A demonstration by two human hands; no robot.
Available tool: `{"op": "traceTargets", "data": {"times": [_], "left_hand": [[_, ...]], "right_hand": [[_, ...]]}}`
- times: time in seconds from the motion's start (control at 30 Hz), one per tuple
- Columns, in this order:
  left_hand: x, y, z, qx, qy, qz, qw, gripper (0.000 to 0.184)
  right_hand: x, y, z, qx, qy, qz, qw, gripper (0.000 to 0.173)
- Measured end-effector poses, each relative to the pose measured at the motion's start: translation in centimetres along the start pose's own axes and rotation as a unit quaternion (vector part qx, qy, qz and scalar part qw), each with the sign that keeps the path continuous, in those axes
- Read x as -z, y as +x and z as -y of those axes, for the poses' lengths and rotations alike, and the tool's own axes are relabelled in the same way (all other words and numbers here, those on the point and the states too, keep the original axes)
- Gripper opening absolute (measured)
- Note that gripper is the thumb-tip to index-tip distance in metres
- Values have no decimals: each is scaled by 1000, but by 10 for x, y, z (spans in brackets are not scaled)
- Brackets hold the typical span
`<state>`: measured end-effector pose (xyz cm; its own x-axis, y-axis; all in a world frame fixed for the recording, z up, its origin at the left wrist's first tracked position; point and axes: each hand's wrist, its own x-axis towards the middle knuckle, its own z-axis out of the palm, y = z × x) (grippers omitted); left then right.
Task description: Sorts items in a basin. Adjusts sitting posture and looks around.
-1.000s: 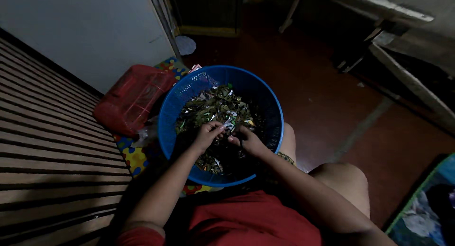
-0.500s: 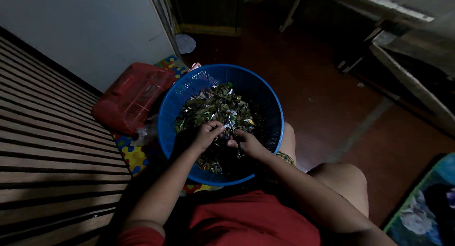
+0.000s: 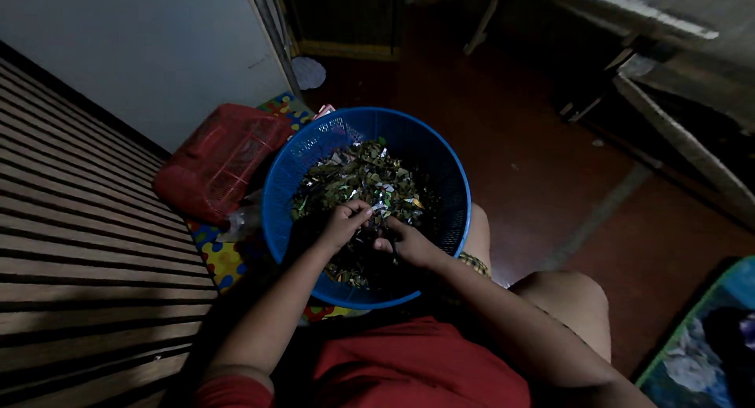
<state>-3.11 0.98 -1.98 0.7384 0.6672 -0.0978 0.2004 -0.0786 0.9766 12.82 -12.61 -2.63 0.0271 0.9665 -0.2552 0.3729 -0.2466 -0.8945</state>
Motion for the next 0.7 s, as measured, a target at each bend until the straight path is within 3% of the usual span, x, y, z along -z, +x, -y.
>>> {"op": "traceTargets", "data": {"times": [0.13, 0.23, 0.47, 0.7], "left_hand": [[-1, -1, -2, 1, 13, 8, 1000, 12], [-1, 0, -2, 4, 23, 8, 1000, 12], [0, 2, -4, 20, 62, 1, 998, 13], [0, 1, -2, 10, 59, 8, 998, 14]], "right_hand": [[1, -1, 2, 12, -14, -44, 999, 49], [3, -2, 3, 4, 0, -60, 998, 45], [2, -1, 2, -4, 1, 11, 1000, 61], [1, -1, 1, 3, -9, 10, 1000, 64]]}}
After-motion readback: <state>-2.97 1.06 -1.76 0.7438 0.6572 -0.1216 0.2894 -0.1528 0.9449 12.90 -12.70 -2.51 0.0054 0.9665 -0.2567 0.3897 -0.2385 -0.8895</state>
